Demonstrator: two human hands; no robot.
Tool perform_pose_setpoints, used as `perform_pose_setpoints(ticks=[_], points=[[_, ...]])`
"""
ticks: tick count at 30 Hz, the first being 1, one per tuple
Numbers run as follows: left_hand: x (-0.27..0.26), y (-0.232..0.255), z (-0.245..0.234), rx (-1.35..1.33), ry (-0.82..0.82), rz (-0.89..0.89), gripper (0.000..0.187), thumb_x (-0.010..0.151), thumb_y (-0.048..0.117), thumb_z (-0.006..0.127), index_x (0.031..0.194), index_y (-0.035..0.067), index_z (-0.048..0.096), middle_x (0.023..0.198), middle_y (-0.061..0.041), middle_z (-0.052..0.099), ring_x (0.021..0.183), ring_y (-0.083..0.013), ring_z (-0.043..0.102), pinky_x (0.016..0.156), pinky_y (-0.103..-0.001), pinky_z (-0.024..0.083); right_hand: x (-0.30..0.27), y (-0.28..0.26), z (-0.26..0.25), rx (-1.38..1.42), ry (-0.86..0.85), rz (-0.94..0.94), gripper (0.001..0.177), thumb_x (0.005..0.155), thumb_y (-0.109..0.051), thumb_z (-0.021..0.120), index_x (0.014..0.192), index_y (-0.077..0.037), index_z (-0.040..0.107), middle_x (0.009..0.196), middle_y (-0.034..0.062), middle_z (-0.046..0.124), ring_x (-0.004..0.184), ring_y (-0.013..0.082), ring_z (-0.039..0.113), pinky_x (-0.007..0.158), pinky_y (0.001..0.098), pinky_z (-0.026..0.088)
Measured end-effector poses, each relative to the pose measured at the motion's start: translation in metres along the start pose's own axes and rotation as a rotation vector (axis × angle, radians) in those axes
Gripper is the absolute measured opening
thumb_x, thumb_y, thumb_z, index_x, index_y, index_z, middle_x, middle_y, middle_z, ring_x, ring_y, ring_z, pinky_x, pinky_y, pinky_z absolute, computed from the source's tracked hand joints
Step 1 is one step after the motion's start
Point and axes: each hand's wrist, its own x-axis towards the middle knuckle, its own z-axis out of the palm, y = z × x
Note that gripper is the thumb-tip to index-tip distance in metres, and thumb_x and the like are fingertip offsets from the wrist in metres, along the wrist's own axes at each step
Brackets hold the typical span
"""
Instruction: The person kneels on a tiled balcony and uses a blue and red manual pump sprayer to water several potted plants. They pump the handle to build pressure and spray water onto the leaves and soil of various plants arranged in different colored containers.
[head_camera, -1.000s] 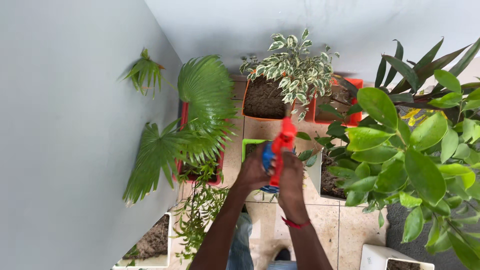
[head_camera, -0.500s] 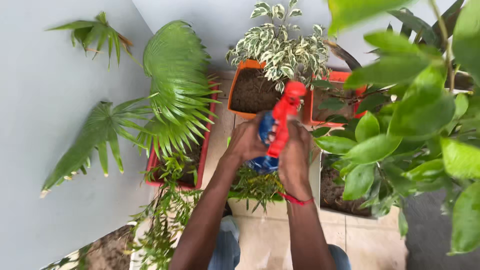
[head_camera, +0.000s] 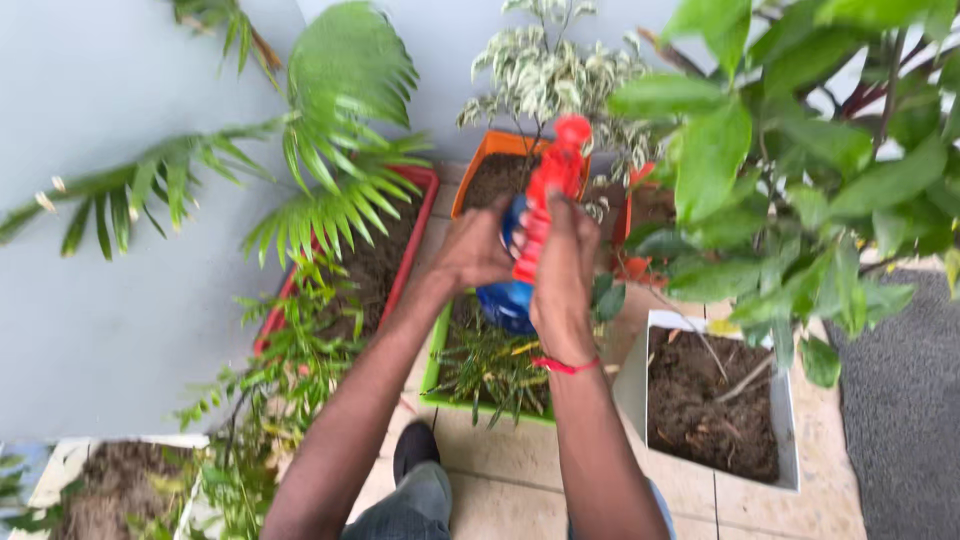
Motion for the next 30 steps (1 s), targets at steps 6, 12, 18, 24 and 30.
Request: perform_pose_setpoints(ticks=[6,12,18,24,30], points=[[-0.053,0.037,-0.027,-0.008,0.181,-0.135,0.067,0.073,0.021,0.076,0.132,0.002,0.049,0.085,-0.027,0.072,0.087,-0.0452,0.071,0.075,-0.053,0.055,-0.059,-0.043,0.022,-0.138,-0.237,-0.075,0.043,0.100,-0.047,0.063,0.082,-0.009,0.056,0.068,-0.0028,0.054,0.053,0.0057,0.050,0.046,0.0238,0.038],[-0.125,0.072,-0.055,-0.024,0.424,-0.160,0.063,0.082,0.030,0.082,0.126,-0.003,0.052,0.097,-0.026,0.073,0.095,-0.0428,0.074,0.079,-0.048,0.057,-0.103,-0.067,0.046,-0.167,-0.428,-0.173,0.045,0.099,-0.048,0.063,0.075,-0.011,0.055,0.065,-0.0051,0.051,0.052,0.0033,0.048,0.045,0.0227,0.037],[-0.172,0.074,-0.062,0.031,0.635,-0.205,0.075,0.083,0.032,0.080,0.141,-0.003,0.048,0.112,-0.028,0.072,0.108,-0.0427,0.071,0.089,-0.048,0.056,-0.123,-0.057,0.071,-0.153,-0.456,0.145,0.049,0.096,-0.051,0.063,0.066,-0.013,0.054,0.058,-0.0050,0.051,0.044,0.0042,0.046,0.039,0.0228,0.035],[-0.233,0.045,-0.025,0.118,0.574,-0.321,0.124,0.058,0.038,0.094,0.151,-0.004,0.023,0.140,-0.034,0.050,0.126,-0.0469,0.053,0.101,-0.049,0.046,-0.146,-0.007,0.065,-0.039,-0.371,0.306,0.046,0.095,-0.047,0.064,0.068,-0.011,0.057,0.056,-0.0021,0.052,0.041,0.0069,0.048,0.037,0.0241,0.035],[-0.253,-0.015,0.017,-0.117,0.509,-0.396,0.148,0.051,0.039,0.103,0.155,-0.007,0.007,0.153,-0.029,0.039,0.142,-0.0386,0.044,0.117,-0.042,0.038,-0.144,0.015,0.064,-0.082,-0.351,0.379,0.046,0.095,-0.048,0.063,0.072,-0.009,0.056,0.058,-0.0014,0.052,0.042,0.0072,0.046,0.037,0.0236,0.033]])
